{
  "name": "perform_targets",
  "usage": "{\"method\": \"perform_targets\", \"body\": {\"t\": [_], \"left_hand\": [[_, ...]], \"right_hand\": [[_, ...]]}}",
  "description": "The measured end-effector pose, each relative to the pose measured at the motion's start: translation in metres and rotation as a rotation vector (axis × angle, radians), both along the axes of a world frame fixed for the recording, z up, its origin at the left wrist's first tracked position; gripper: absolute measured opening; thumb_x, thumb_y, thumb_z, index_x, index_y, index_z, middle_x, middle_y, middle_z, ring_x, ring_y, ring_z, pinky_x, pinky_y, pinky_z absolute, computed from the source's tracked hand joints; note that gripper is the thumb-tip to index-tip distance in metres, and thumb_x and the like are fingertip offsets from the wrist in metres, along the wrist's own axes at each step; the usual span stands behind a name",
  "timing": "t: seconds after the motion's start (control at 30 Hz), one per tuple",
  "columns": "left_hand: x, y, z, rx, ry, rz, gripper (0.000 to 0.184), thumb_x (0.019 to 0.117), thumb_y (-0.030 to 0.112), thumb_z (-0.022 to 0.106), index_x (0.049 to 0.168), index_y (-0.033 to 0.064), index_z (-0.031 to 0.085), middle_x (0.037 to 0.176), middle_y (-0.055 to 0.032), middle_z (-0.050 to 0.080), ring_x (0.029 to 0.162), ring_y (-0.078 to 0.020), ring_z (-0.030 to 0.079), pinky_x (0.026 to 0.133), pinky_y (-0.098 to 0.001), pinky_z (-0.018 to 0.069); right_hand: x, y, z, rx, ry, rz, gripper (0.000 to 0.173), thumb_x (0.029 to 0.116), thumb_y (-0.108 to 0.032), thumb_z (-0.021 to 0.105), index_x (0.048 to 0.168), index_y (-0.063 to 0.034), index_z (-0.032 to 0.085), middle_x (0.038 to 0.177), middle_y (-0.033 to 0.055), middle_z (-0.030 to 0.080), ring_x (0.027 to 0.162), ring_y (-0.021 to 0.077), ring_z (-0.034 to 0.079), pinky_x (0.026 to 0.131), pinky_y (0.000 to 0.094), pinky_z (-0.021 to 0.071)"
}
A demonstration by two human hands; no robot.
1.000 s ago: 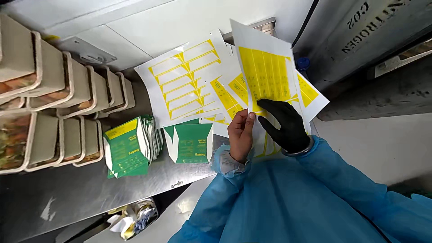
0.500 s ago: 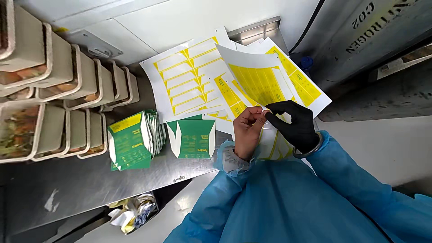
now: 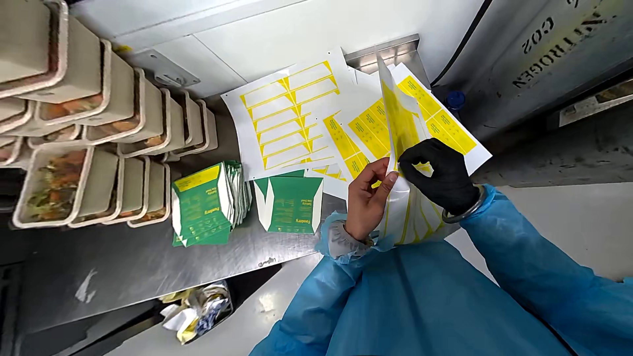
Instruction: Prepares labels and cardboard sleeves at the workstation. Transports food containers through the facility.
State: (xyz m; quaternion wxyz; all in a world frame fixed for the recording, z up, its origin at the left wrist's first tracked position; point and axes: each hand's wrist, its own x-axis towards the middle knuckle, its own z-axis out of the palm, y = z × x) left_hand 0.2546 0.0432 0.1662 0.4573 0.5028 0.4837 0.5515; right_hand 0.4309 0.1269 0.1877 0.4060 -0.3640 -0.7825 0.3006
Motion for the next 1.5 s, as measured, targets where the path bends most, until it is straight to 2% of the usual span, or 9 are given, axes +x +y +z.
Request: {"method": "perform_targets", "body": {"t": [0.37,0.57,0.67,0.73,0.9,1.03,1.23,1.4,1.5], "left_hand": [[-0.042,0.026,-0.048,-0.222,0.162,-0.008,0.021,0.1023,0.019,0.065,0.121,0.0112,0.069,0.103,-0.0047,0.072,0.087,-0.0157,0.07,0.078,-0.0343,0.06],[-0.051,0.08,-0.107,-0.364,0.312,0.128,0.024,0.1029,0.025,0.064,0.118,0.0062,0.069,0.101,-0.011,0.073,0.088,-0.0213,0.071,0.082,-0.0456,0.0591],[-0.046,0.091,-0.123,-0.409,0.531,0.285,0.035,0.1003,0.029,0.067,0.128,0.0062,0.065,0.116,-0.0184,0.071,0.103,-0.0343,0.069,0.089,-0.0582,0.0562],[-0.04,0.086,-0.117,-0.323,0.621,0.332,0.048,0.1002,0.025,0.064,0.141,0.002,0.055,0.14,-0.028,0.054,0.125,-0.0466,0.055,0.101,-0.0655,0.0467],[-0.005,0.021,-0.035,-0.178,0.268,-0.014,0.042,0.1119,0.026,0.04,0.145,0.006,0.054,0.143,-0.0104,0.061,0.126,-0.0215,0.063,0.107,-0.0443,0.0525],[-0.024,-0.017,-0.028,-0.29,0.14,0.011,0.045,0.1122,0.035,0.038,0.142,0.0084,0.059,0.131,-0.0089,0.068,0.112,-0.0187,0.07,0.099,-0.0452,0.058],[-0.105,-0.063,-0.038,-0.306,0.064,0.366,0.023,0.0972,0.017,0.072,0.118,0.0072,0.069,0.105,-0.0049,0.073,0.091,-0.0167,0.072,0.082,-0.037,0.063],[-0.157,-0.089,-0.055,-0.281,0.022,0.489,0.018,0.097,0.011,0.071,0.114,0.0076,0.069,0.099,-0.0044,0.073,0.086,-0.0162,0.072,0.08,-0.0348,0.0636],[-0.174,-0.098,-0.054,-0.249,0.005,0.488,0.019,0.0966,0.01,0.071,0.115,0.0084,0.069,0.099,-0.0037,0.073,0.085,-0.0157,0.073,0.078,-0.0335,0.064]], "right_hand": [[0.133,0.174,0.043,-0.401,-0.135,-0.155,0.016,0.0991,-0.017,0.062,0.101,-0.0047,0.072,0.087,0.0027,0.07,0.076,0.0101,0.064,0.073,0.033,0.056],[0.166,0.186,0.076,-0.424,-0.121,-0.296,0.011,0.0985,-0.014,0.062,0.097,-0.0076,0.071,0.094,-0.0003,0.071,0.081,0.0069,0.065,0.077,0.0293,0.0571],[0.149,0.151,0.06,-0.457,-0.123,-0.298,0.016,0.0986,-0.016,0.061,0.103,-0.0036,0.071,0.097,0.005,0.07,0.083,0.0127,0.066,0.079,0.0359,0.0576],[0.125,0.118,0.041,-0.489,-0.13,-0.336,0.016,0.0979,-0.017,0.063,0.102,-0.0037,0.072,0.094,0.0062,0.071,0.081,0.0144,0.066,0.078,0.038,0.0578],[0.029,0.021,-0.014,-0.501,-0.172,-0.298,0.014,0.0978,-0.018,0.064,0.103,-0.0083,0.074,0.091,0.0049,0.073,0.081,0.0156,0.069,0.075,0.0417,0.0599],[-0.049,-0.039,-0.03,-0.427,-0.139,-0.161,0.017,0.1006,-0.021,0.063,0.106,-0.0118,0.076,0.097,-0.001,0.076,0.083,0.0089,0.072,0.075,0.0324,0.0635],[-0.1,-0.071,-0.036,-0.322,-0.18,-0.088,0.025,0.1028,-0.015,0.057,0.12,-0.0153,0.075,0.106,0.0004,0.077,0.081,0.0097,0.071,0.071,0.0327,0.0614],[-0.126,-0.076,-0.045,-0.515,-0.351,-0.291,0.05,0.0913,-0.053,0.071,0.127,-0.0176,0.071,0.118,0.0064,0.072,0.093,0.0238,0.069,0.072,0.0492,0.0568],[-0.146,-0.078,-0.047,-0.587,-0.318,-0.26,0.045,0.091,-0.053,0.072,0.115,-0.0149,0.074,0.106,0.0031,0.074,0.087,0.0198,0.07,0.073,0.0467,0.058]]}}
